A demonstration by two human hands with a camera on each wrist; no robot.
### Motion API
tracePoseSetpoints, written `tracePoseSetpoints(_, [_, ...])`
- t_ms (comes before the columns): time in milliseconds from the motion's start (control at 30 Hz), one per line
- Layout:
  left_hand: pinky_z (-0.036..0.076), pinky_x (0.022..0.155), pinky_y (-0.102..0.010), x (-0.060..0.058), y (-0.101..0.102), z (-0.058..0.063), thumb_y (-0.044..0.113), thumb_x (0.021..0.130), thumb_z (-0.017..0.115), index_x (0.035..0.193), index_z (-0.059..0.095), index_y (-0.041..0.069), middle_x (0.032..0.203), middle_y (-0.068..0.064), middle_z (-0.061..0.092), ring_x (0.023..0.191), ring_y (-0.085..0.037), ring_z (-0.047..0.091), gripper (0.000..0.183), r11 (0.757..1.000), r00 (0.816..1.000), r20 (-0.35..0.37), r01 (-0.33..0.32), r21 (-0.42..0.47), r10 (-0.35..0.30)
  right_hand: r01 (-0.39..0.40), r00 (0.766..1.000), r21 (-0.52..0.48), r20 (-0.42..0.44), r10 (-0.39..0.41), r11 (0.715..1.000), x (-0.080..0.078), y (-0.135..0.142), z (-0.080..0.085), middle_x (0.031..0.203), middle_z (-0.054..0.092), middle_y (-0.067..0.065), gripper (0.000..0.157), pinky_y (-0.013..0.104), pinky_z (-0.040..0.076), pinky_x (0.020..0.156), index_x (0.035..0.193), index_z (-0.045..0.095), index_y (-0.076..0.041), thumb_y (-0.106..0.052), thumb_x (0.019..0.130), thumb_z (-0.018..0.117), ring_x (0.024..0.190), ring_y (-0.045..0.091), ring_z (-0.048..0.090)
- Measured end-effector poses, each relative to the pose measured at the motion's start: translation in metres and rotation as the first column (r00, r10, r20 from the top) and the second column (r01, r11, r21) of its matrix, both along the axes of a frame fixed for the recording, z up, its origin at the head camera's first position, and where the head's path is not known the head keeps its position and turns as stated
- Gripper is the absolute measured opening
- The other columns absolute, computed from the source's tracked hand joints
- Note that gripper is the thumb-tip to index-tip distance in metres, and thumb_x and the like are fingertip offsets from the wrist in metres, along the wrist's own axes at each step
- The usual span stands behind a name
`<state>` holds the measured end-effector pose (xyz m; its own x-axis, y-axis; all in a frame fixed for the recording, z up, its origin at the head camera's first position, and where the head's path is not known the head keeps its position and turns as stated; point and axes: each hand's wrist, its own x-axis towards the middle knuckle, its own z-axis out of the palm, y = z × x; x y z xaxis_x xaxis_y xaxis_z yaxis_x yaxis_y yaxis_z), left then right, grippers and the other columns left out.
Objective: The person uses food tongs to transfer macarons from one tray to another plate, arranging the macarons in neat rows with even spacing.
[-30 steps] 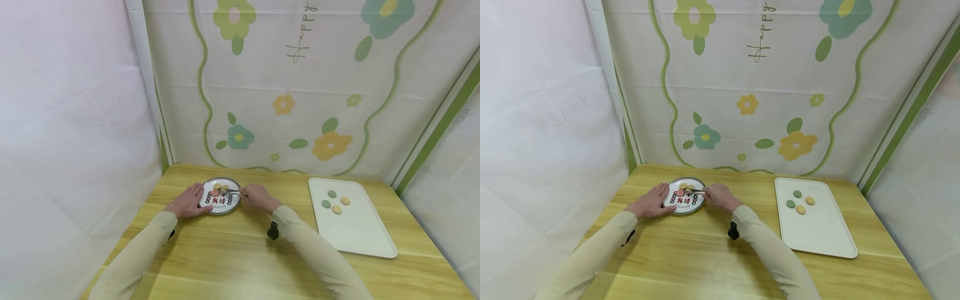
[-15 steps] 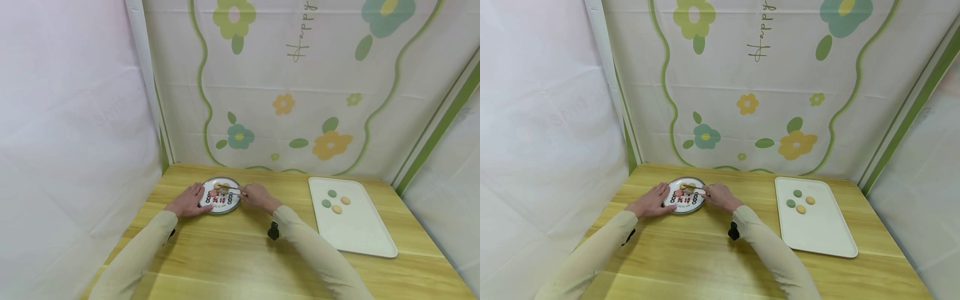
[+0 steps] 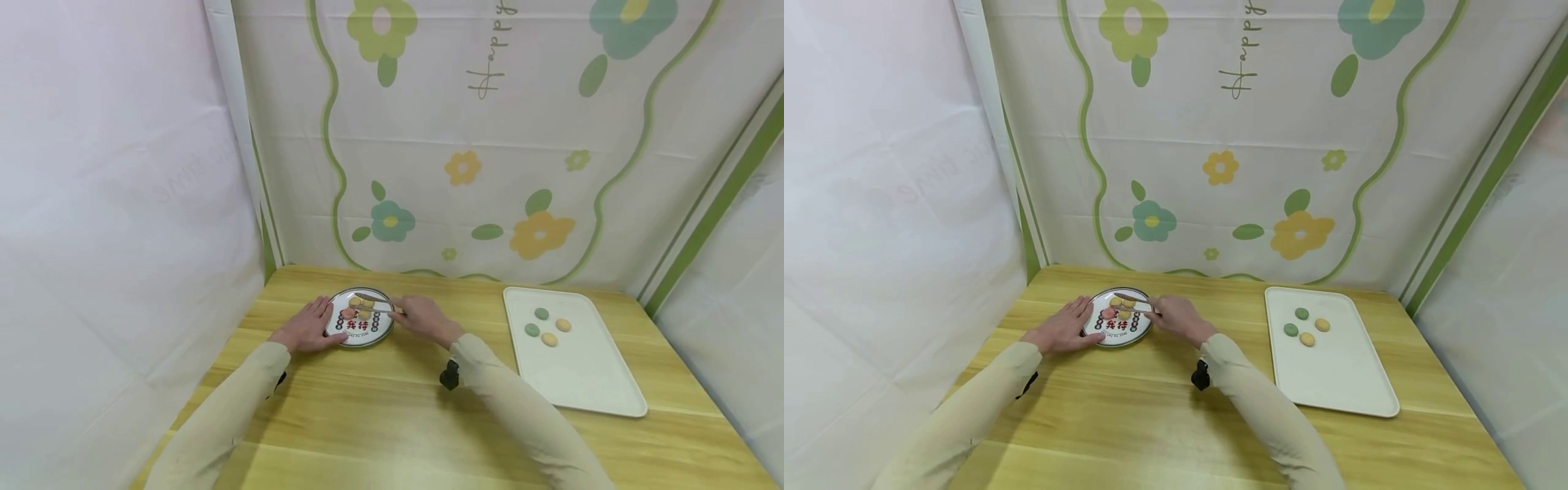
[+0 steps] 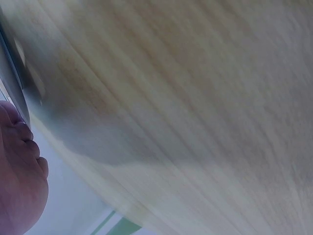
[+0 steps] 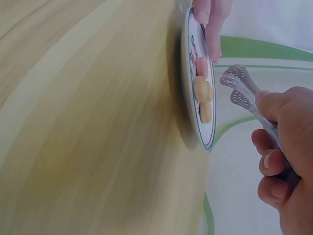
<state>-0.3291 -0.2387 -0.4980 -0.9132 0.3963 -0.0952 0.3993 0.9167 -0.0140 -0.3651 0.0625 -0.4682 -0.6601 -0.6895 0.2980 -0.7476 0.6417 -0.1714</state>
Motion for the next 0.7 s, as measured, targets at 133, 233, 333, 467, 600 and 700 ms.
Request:
tracePoseSetpoints(133, [0.012, 0.114, -0.046, 0.001, 0.0, 0.001, 0.077, 0.082, 0.025, 0.145, 0.017, -0.006, 0.153, -0.022, 0.008, 0.141, -0.036, 0.008, 0.104, 1.0, 1.0, 0.014, -0.005, 0.009, 0.005, 0.019, 1.0, -0.006, -0.005, -0.019, 1.0, 0.003, 0.007, 0.003, 0.067, 0.059, -0.008, 0.019, 0.022, 0.041, 0.051, 0.102, 0.066, -0.019, -0.032, 0.09, 0.06, 0.055, 0.003, 0.049])
tracePoseSetpoints(233, [0.012, 0.114, -0.046, 0.001, 0.0, 0.002, 0.076, 0.083, 0.027, 0.145, 0.017, -0.007, 0.152, -0.023, 0.009, 0.141, -0.037, 0.009, 0.104, 1.0, 1.0, 0.018, -0.003, 0.017, 0.003, 0.027, 1.0, -0.018, 0.002, -0.027, 0.999, 0.006, 0.013, 0.006, 0.061, 0.052, -0.009, 0.017, 0.021, 0.037, 0.047, 0.088, 0.061, -0.018, -0.035, 0.091, 0.059, 0.05, 0.003, 0.045])
tracePoseSetpoints(333, [0.012, 0.114, -0.045, 0.001, 0.0, 0.002, 0.076, 0.083, 0.027, 0.145, 0.017, -0.006, 0.152, -0.023, 0.009, 0.141, -0.036, 0.009, 0.103, 1.0, 1.0, 0.022, -0.004, 0.01, 0.004, 0.038, 0.999, -0.037, 0.016, -0.037, 0.999, 0.01, 0.022, 0.008, 0.058, 0.048, -0.011, 0.017, 0.02, 0.032, 0.043, 0.085, 0.058, -0.02, -0.035, 0.091, 0.058, 0.046, 0.002, 0.041])
tracePoseSetpoints(467, [0.013, 0.114, -0.045, 0.001, 0.0, 0.002, 0.075, 0.083, 0.028, 0.145, 0.017, -0.006, 0.152, -0.023, 0.01, 0.141, -0.036, 0.009, 0.103, 1.0, 1.0, 0.027, -0.006, 0.02, 0.005, 0.042, 0.999, -0.066, 0.021, -0.04, 0.997, 0.018, 0.033, 0.013, 0.06, 0.051, -0.012, 0.016, 0.019, 0.032, 0.041, 0.096, 0.064, -0.019, -0.033, 0.09, 0.06, 0.044, 0.002, 0.04])
tracePoseSetpoints(600, [0.013, 0.114, -0.046, 0.001, 0.0, 0.003, 0.075, 0.083, 0.029, 0.145, 0.017, -0.006, 0.152, -0.023, 0.011, 0.141, -0.036, 0.009, 0.103, 0.999, 1.0, 0.02, 0.002, 0.032, -0.002, 0.052, 0.998, -0.069, 0.033, -0.049, 0.996, 0.025, 0.044, 0.02, 0.065, 0.057, -0.011, 0.025, 0.019, 0.036, 0.043, 0.108, 0.065, -0.016, -0.033, 0.09, 0.06, 0.046, 0.001, 0.043])
tracePoseSetpoints(700, [0.013, 0.114, -0.046, 0.001, 0.0, 0.003, 0.075, 0.083, 0.03, 0.145, 0.017, -0.006, 0.152, -0.023, 0.011, 0.141, -0.036, 0.009, 0.103, 0.999, 1.0, 0.015, 0.005, 0.036, -0.005, 0.052, 0.998, -0.079, 0.027, -0.05, 0.996, 0.027, 0.052, 0.022, 0.062, 0.055, -0.012, 0.021, 0.019, 0.035, 0.042, 0.104, 0.065, -0.016, -0.032, 0.09, 0.06, 0.045, 0.001, 0.041])
